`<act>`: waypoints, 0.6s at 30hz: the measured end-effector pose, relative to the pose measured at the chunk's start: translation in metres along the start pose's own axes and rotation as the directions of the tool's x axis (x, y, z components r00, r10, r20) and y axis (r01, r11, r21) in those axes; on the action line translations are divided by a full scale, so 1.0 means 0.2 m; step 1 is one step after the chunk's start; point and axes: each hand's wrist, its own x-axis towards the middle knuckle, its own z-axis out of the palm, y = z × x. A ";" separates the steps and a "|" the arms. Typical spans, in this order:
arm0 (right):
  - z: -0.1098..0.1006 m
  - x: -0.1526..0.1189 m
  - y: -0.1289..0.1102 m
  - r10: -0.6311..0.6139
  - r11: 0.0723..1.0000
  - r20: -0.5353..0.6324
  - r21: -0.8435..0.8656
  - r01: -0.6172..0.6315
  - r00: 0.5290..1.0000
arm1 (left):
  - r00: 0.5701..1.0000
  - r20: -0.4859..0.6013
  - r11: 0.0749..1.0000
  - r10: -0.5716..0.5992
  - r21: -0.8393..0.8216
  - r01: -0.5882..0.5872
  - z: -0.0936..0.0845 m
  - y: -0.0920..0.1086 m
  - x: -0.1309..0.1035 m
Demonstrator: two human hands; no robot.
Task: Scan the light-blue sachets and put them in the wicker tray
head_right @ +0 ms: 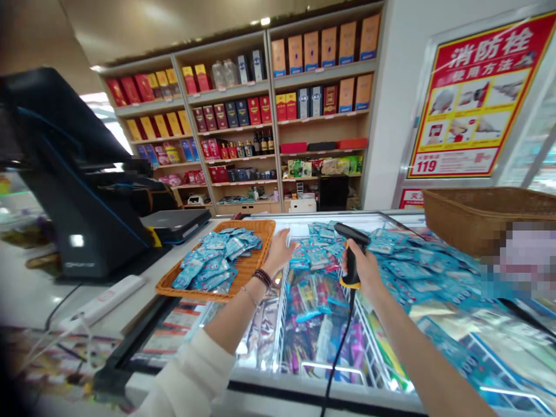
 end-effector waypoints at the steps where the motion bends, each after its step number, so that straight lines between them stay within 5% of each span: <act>1: -0.02 0.00 0.02 -0.001 1.000 -0.004 0.013 0.001 1.000 | 0.999 0.025 0.999 -0.035 -0.018 0.035 0.07 0.02 -0.02; 5: -0.05 0.00 0.09 0.033 0.999 -0.017 -0.015 -0.033 0.999 | 0.964 0.008 0.963 -0.267 -0.042 0.267 0.30 0.05 -0.10; 8: -0.05 -0.01 0.11 0.060 0.995 0.006 -0.086 -0.059 0.998 | 0.947 -0.031 0.947 -0.321 -0.007 0.321 0.39 0.06 -0.13; 13: -0.01 -0.02 0.14 0.045 0.986 0.048 -0.165 -0.037 0.998 | 0.962 0.023 0.960 -0.274 -0.060 0.275 0.44 0.03 -0.11; 18: 0.00 -0.02 0.18 0.058 0.983 0.125 -0.179 -0.035 0.990 | 0.953 -0.029 0.869 -0.302 -0.418 0.263 0.45 -0.09 -0.07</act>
